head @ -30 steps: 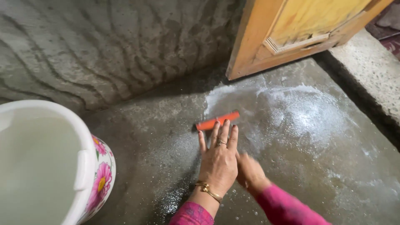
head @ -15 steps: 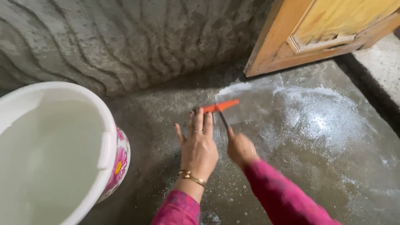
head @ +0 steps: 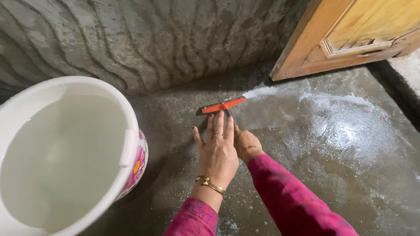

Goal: Scrubbing a concrete floor with detergent and a handheld squeegee.

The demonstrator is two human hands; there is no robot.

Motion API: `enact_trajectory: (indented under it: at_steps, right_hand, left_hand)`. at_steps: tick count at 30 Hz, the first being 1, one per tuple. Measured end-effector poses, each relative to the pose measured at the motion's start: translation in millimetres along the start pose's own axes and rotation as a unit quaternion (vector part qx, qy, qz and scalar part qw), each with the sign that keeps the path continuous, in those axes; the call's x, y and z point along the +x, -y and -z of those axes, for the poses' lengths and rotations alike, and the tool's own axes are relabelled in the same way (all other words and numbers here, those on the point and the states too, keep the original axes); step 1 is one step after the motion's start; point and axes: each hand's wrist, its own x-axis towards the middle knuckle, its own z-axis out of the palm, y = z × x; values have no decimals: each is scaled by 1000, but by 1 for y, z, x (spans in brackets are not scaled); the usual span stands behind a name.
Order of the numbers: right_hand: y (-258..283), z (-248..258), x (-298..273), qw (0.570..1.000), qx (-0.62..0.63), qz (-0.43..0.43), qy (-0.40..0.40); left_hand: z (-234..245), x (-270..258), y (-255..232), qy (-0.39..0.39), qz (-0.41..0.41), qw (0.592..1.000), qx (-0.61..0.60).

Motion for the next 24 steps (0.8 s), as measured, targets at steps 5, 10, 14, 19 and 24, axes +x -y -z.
enact_trajectory:
  at_steps: [5, 10, 14, 19, 24]
  right_hand:
    - [-42, -35, -91, 996, -70, -18, 47]
    - [-71, -14, -81, 984, -119, -84, 104]
    - [-97, 3, 17, 994, -54, -86, -46]
    - [-140, 12, 48, 980, -2, -169, -106]
    - [-140, -7, -104, 985, -40, -164, -33]
  left_hand:
    - [3, -1, -5, -1, -29, 999, -19]
    - [-13, -1, -15, 2, -54, 998, -16]
    - [-21, -3, -38, 25, -70, 997, -34]
    - [-27, -10, -55, 29, -108, 993, -50]
    - [-36, -10, -63, 21, -138, 988, -65]
